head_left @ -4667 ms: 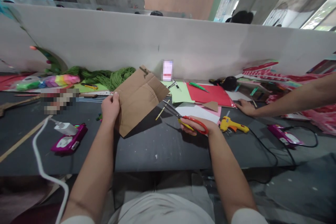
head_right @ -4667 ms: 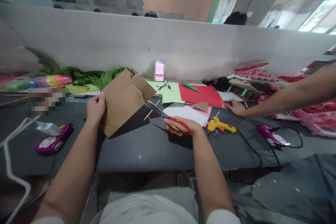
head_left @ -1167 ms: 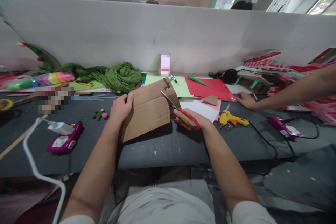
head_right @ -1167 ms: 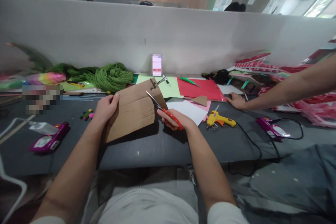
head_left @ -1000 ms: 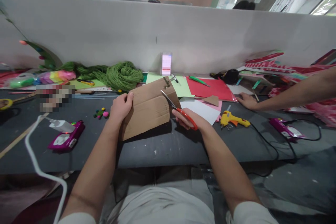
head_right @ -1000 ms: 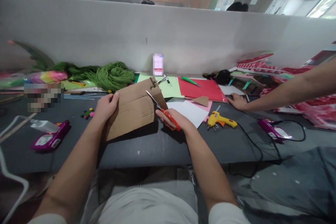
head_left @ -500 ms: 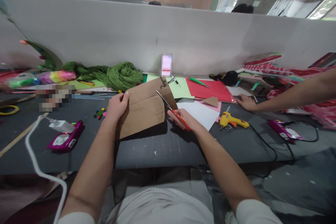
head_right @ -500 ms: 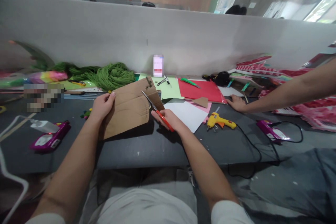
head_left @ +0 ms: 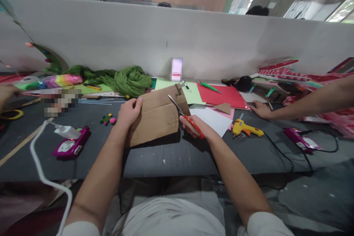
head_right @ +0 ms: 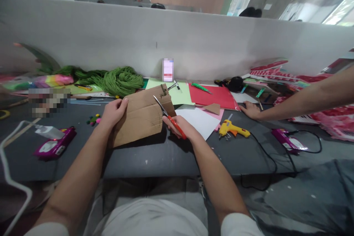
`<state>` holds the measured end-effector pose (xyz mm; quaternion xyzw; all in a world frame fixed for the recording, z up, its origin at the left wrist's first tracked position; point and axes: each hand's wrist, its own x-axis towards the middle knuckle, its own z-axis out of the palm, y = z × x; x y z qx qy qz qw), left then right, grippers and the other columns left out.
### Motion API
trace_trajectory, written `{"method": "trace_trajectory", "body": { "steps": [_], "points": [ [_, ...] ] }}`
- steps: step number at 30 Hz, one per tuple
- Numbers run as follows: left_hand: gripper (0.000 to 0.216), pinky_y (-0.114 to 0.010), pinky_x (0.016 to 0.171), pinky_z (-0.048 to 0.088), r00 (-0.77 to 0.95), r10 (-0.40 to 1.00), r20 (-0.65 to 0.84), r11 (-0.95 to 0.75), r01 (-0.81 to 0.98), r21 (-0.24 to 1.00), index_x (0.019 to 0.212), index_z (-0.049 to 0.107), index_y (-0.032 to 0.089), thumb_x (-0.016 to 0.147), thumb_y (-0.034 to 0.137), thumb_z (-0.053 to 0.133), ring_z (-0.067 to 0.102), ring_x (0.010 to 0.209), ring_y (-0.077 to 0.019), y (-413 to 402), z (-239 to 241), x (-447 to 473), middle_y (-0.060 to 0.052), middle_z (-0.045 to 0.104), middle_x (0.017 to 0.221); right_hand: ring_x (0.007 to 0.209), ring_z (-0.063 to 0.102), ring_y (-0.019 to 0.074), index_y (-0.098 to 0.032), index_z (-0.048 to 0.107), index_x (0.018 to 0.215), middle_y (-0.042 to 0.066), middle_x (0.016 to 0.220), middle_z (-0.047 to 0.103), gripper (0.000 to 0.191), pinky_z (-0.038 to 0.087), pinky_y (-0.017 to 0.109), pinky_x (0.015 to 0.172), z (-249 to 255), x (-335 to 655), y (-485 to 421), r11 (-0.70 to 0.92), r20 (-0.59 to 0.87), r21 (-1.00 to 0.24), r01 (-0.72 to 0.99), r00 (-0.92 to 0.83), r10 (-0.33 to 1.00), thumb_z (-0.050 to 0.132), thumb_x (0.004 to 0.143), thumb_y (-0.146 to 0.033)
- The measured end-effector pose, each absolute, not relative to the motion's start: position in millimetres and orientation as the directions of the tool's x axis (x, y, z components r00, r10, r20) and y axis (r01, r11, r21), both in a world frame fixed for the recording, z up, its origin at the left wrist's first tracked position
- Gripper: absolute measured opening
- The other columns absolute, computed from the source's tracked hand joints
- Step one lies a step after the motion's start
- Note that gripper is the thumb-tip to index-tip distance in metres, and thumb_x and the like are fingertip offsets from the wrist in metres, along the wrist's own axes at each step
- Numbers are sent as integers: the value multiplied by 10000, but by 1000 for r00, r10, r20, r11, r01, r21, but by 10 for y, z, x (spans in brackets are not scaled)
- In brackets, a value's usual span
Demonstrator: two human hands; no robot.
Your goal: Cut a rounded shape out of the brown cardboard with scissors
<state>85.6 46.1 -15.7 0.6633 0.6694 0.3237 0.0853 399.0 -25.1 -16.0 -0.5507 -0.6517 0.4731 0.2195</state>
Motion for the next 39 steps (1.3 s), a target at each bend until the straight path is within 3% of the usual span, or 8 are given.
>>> {"method": "trace_trajectory", "body": {
  "steps": [7, 16, 21, 26, 32, 39],
  "points": [
    [468, -300, 635, 296, -105, 945, 309, -93, 822, 562, 671, 505, 213, 972, 566, 444, 479, 682, -185, 478, -156, 777, -17, 545, 668, 327, 469, 122, -211, 466, 608, -7, 430, 490, 669, 336, 239, 350, -198, 3948, -243, -38, -197, -813, 581, -212, 957, 510, 895, -814],
    [475, -299, 638, 293, -52, 946, 319, -140, 822, 552, 652, 443, 218, 971, 570, 443, 442, 674, -174, 434, -157, 884, -3, 497, 646, 352, 416, 98, -195, 556, 759, -52, 436, 447, 636, 337, 220, 383, -191, 3954, -245, -38, -202, -871, 490, -286, 937, 443, 939, -795],
    [474, -301, 635, 285, -34, 944, 327, -163, 817, 554, 647, 420, 218, 966, 567, 446, 430, 664, -168, 418, -161, 940, 2, 483, 635, 353, 448, 111, -199, 548, 737, -40, 410, 469, 644, 359, 225, 407, -128, 3971, -268, -22, -200, -856, 517, -292, 935, 422, 946, -794],
    [475, -300, 640, 291, -34, 948, 316, -152, 825, 545, 658, 438, 216, 969, 575, 441, 451, 671, -171, 423, -143, 896, -1, 503, 651, 328, 465, 125, -217, 488, 648, -16, 427, 486, 654, 360, 245, 367, -156, 3940, -263, -71, -229, -843, 533, -237, 944, 465, 909, -817],
    [467, -301, 634, 289, -48, 945, 324, -150, 816, 559, 660, 441, 216, 967, 567, 443, 455, 668, -171, 415, -114, 865, 0, 494, 649, 343, 457, 119, -225, 427, 607, -23, 447, 446, 650, 343, 248, 387, -153, 3906, -273, 1, -139, -800, 600, -187, 972, 500, 891, -805],
    [482, -305, 623, 282, -27, 939, 343, -180, 811, 557, 644, 401, 221, 964, 578, 454, 426, 653, -168, 396, -122, 905, 2, 477, 632, 368, 443, 120, -205, 545, 738, -32, 455, 465, 624, 347, 241, 399, -205, 3942, -260, -13, -166, -858, 514, -252, 953, 454, 928, -792]
  ]
}}
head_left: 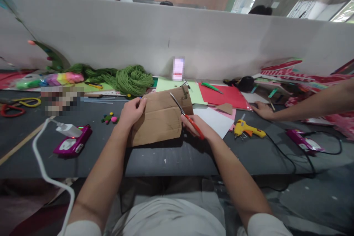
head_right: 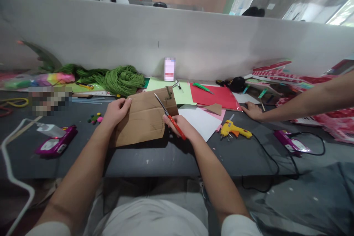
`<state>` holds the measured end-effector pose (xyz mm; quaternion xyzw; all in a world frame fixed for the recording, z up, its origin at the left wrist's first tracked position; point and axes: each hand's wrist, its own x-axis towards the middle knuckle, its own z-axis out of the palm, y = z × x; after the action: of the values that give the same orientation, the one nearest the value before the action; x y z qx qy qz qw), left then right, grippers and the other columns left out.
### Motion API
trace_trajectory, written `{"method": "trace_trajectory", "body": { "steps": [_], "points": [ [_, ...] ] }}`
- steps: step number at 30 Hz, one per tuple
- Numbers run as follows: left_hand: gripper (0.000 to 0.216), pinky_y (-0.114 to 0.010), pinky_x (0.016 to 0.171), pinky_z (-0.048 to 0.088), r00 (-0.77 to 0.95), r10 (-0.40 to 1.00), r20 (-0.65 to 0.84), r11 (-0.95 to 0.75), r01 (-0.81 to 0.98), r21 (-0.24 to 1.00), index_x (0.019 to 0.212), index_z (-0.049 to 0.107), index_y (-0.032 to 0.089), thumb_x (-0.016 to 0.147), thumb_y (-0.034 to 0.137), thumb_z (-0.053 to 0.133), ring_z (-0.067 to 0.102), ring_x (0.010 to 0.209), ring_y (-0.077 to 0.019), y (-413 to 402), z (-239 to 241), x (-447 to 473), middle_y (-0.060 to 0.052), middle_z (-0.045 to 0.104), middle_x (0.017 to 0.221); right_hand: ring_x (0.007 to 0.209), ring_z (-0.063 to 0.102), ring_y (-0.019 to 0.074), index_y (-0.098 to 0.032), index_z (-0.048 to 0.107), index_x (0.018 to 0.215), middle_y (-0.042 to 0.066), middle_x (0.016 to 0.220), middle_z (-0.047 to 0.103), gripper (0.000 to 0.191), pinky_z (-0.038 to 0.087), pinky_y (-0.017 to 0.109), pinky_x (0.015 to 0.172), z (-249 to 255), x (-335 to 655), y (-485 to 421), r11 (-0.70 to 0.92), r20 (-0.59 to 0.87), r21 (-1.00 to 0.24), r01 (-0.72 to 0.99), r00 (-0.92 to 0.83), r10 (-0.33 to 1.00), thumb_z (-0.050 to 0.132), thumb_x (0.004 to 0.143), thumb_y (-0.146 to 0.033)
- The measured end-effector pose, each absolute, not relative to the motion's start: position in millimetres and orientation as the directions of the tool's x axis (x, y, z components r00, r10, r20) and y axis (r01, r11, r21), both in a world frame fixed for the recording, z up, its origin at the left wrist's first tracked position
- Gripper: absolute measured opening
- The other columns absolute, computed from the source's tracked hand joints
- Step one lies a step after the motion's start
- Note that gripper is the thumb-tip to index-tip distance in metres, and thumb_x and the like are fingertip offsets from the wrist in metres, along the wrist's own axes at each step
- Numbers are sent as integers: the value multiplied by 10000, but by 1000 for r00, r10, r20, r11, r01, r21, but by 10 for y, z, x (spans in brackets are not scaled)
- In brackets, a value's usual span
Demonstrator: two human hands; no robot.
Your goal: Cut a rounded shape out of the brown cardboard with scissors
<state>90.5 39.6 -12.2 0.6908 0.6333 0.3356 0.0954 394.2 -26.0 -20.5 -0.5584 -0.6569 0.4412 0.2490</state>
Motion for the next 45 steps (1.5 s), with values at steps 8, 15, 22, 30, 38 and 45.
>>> {"method": "trace_trajectory", "body": {
  "steps": [8, 15, 22, 30, 38, 45],
  "points": [
    [474, -307, 626, 273, -2, 938, 347, -196, 821, 536, 651, 397, 223, 969, 569, 458, 408, 653, -172, 375, -106, 978, -1, 475, 635, 354, 482, 133, -199, 562, 711, -14, 424, 493, 662, 377, 247, 408, -71, 3968, -301, -30, -191, -831, 555, -234, 953, 428, 934, -807],
    [475, -302, 638, 296, -20, 945, 327, -172, 819, 548, 654, 407, 225, 968, 580, 442, 433, 671, -178, 362, -82, 950, -3, 477, 643, 322, 459, 130, -216, 491, 607, -13, 417, 449, 687, 333, 258, 371, -81, 3935, -298, -38, -158, -802, 596, -151, 976, 480, 878, -847],
    [460, -306, 633, 295, -17, 939, 344, -189, 809, 557, 658, 441, 222, 966, 563, 456, 441, 662, -179, 353, -51, 933, -7, 493, 641, 329, 445, 122, -205, 543, 663, -17, 443, 468, 654, 325, 247, 366, -55, 3891, -301, -41, -162, -834, 551, -174, 971, 468, 907, -808],
    [453, -306, 622, 288, -1, 931, 365, -218, 800, 558, 658, 421, 221, 966, 548, 479, 440, 654, -172, 313, -1, 954, -1, 493, 639, 372, 489, 136, -199, 578, 688, -13, 436, 480, 683, 378, 255, 421, 62, 3902, -310, 12, -145, -823, 569, -230, 962, 392, 948, -802],
    [471, -305, 625, 273, 23, 931, 364, -240, 790, 564, 649, 401, 216, 972, 553, 466, 413, 638, -156, 344, -46, 946, 11, 458, 629, 355, 457, 134, -192, 559, 633, -13, 436, 444, 699, 320, 264, 407, 29, 3917, -293, -26, -145, -788, 616, -143, 979, 475, 864, -847],
    [460, -303, 633, 275, 20, 935, 354, -231, 793, 564, 663, 411, 219, 969, 560, 452, 446, 658, -167, 337, -45, 945, 11, 448, 628, 370, 398, 110, -177, 590, 633, -16, 441, 435, 652, 273, 263, 415, -49, 3928, -268, 17, -75, -805, 593, -131, 989, 541, 852, -789]
  ]
}}
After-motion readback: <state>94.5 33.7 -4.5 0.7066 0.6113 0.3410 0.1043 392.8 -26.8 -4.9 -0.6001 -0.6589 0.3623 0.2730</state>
